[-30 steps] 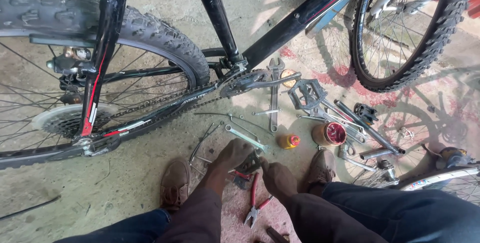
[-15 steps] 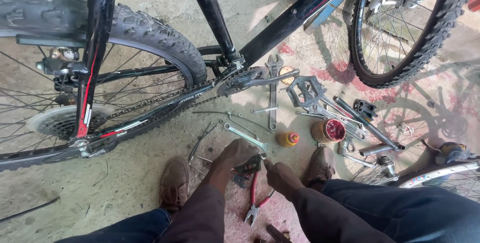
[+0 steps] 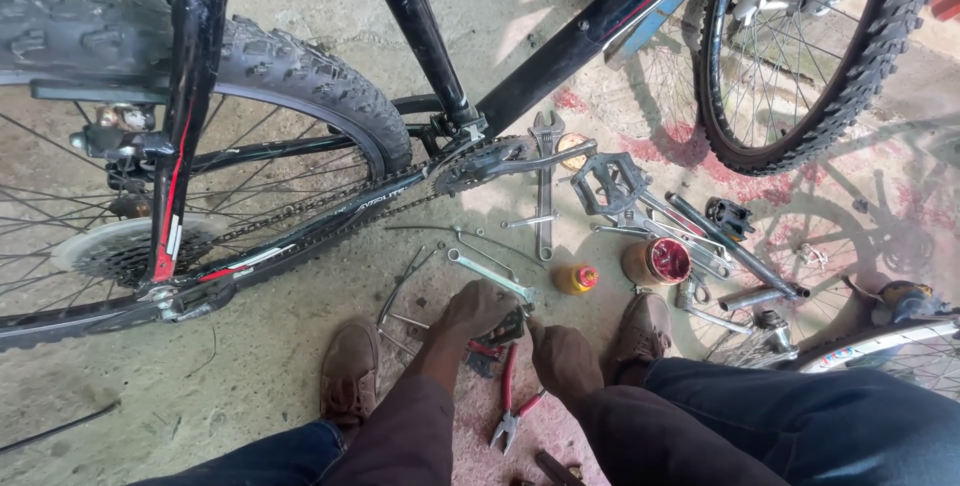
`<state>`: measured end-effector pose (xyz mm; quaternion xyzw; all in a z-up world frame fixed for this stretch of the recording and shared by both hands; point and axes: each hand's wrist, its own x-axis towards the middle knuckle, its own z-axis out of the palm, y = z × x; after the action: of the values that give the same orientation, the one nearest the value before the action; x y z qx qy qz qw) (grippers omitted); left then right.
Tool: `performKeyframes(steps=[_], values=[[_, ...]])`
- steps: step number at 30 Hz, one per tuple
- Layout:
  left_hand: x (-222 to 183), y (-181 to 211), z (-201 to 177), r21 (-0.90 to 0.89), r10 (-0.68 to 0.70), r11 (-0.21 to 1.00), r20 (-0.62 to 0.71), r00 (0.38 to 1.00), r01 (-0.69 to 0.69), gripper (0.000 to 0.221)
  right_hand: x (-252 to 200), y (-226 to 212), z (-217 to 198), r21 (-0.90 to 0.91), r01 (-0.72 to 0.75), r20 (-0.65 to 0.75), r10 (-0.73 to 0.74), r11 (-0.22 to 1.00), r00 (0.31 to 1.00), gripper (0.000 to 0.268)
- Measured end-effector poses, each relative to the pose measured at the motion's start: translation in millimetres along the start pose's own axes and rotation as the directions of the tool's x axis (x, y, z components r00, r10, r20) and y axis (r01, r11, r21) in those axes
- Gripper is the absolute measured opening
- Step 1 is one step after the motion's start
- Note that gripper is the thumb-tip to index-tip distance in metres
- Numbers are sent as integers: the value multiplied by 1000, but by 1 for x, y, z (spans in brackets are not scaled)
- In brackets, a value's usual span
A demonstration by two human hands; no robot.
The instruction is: The person is performing maintenance on a bicycle, specifically focusing on the pedal and crankset area using various hand tools.
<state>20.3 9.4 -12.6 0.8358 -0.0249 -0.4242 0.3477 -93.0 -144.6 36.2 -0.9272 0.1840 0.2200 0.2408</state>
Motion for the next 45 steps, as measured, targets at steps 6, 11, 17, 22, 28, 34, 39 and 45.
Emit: performKeyframes(steps=[6, 11, 17, 22, 28, 34, 39, 45], values=[[-4, -13, 3, -10, 81, 996, -187, 979, -84, 51, 2, -8, 4, 101, 138, -68, -132, 985, 989, 62], [-35, -1, -10, -111, 46, 992, -102, 994, -57, 39, -4, 3, 21, 107, 94, -66, -87, 990, 994, 57], [-13, 2, 3, 148, 159, 979, -103, 982, -143, 45, 7, 34, 38, 454, -1, -173, 90, 891, 981, 56], [-26, 6, -17, 17, 288, 958, -50, 956, -287, 40, 12, -36, 0, 734, -70, -16, 121, 676, 993, 51], [-50, -13, -24, -273, 323, 907, -42, 946, -322, 50, 44, -22, 24, 725, -137, 78, 118, 675, 990, 52], [-26, -34, 6, -129, 276, 954, 25, 961, -271, 38, 26, 4, 36, 890, -240, 114, 320, 387, 940, 44], [-30, -11, 17, -338, 147, 902, -346, 927, -269, 34, 24, 45, 86, 819, -521, 402, 409, 239, 819, 30], [-85, 100, -46, -776, 429, 398, -313, 847, -489, 26, 15, -9, 37, 823, -362, 333, 144, 438, 932, 51]])
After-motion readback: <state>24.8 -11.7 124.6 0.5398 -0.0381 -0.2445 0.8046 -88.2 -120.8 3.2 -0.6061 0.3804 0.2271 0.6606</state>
